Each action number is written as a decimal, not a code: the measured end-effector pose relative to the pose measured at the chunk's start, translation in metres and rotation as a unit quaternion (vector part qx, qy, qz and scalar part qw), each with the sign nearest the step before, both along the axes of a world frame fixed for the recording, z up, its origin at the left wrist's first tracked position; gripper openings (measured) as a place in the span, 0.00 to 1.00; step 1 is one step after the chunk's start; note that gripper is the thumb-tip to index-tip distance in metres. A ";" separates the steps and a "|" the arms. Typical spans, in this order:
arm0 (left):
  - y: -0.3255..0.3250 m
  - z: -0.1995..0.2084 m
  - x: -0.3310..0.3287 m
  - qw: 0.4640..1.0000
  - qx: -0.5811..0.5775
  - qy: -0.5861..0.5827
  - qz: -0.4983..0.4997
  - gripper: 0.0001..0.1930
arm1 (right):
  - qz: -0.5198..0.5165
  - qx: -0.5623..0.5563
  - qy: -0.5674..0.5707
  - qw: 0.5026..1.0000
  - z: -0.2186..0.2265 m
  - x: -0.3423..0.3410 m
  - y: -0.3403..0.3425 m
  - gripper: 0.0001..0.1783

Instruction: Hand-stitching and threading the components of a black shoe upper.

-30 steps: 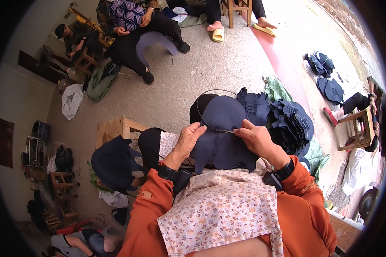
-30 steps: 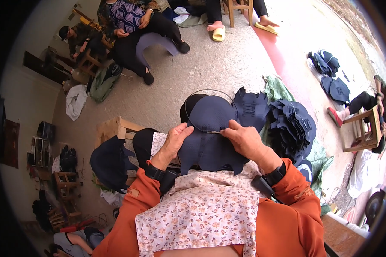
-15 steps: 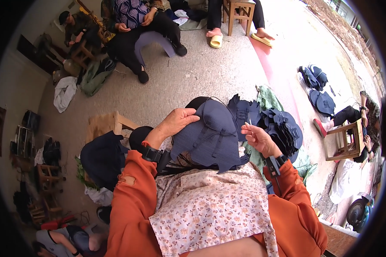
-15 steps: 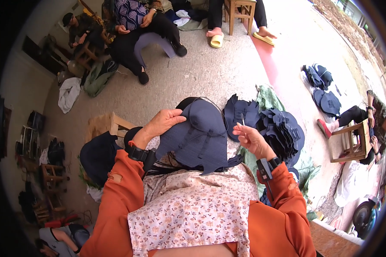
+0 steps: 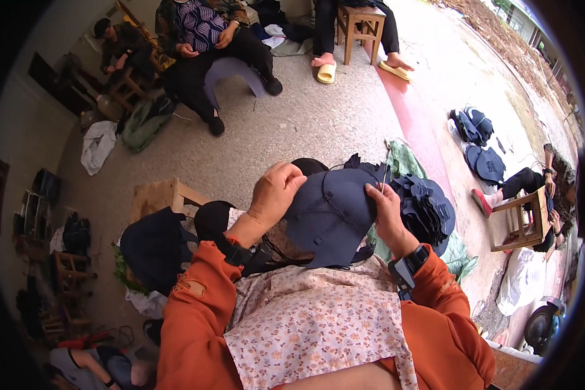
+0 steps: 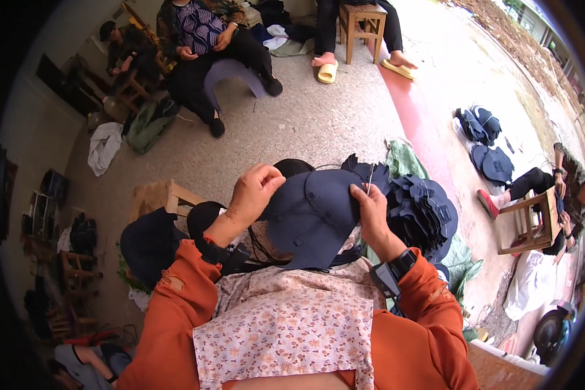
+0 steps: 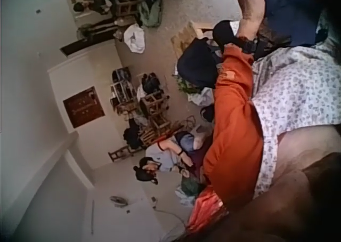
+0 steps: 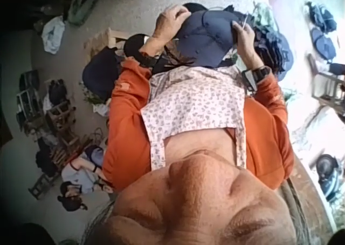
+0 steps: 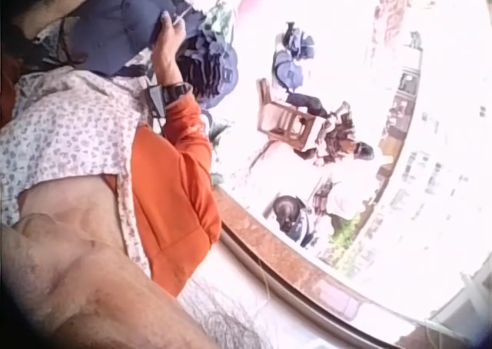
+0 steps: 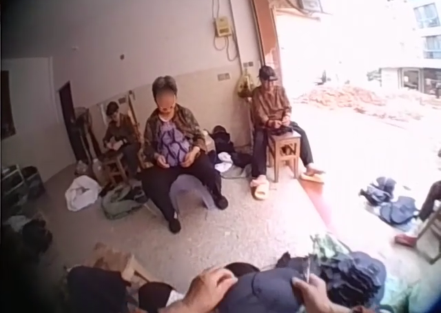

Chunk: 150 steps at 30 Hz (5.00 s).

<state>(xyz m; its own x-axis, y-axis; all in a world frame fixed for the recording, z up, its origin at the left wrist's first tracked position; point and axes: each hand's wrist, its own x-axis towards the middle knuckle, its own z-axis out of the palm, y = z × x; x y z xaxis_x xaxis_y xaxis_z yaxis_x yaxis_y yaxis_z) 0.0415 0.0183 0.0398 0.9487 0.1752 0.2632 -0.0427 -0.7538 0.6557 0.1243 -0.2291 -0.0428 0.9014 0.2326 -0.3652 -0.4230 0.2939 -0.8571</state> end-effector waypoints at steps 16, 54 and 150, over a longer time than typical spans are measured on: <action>-0.064 -0.020 -0.027 0.985 0.141 0.102 -0.010 0.15 | 0.168 -0.116 -0.276 0.939 0.045 0.006 -0.013 0.23; -0.032 -0.025 -0.073 0.955 -0.032 0.232 -0.184 0.12 | 0.357 -0.089 -0.196 0.909 0.056 0.015 0.021 0.19; -0.023 -0.070 -0.070 0.798 -0.566 0.188 -0.093 0.31 | 0.265 -0.038 -0.234 0.935 0.174 0.028 0.076 0.10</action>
<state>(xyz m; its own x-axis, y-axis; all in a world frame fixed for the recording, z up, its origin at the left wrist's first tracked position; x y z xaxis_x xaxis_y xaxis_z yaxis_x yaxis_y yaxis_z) -0.0283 -0.0051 -0.0298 0.9607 -0.0537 -0.2723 0.2746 0.3257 0.9047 0.1522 -0.1534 0.1313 0.7322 0.6811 0.0061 -0.0658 0.0797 -0.9946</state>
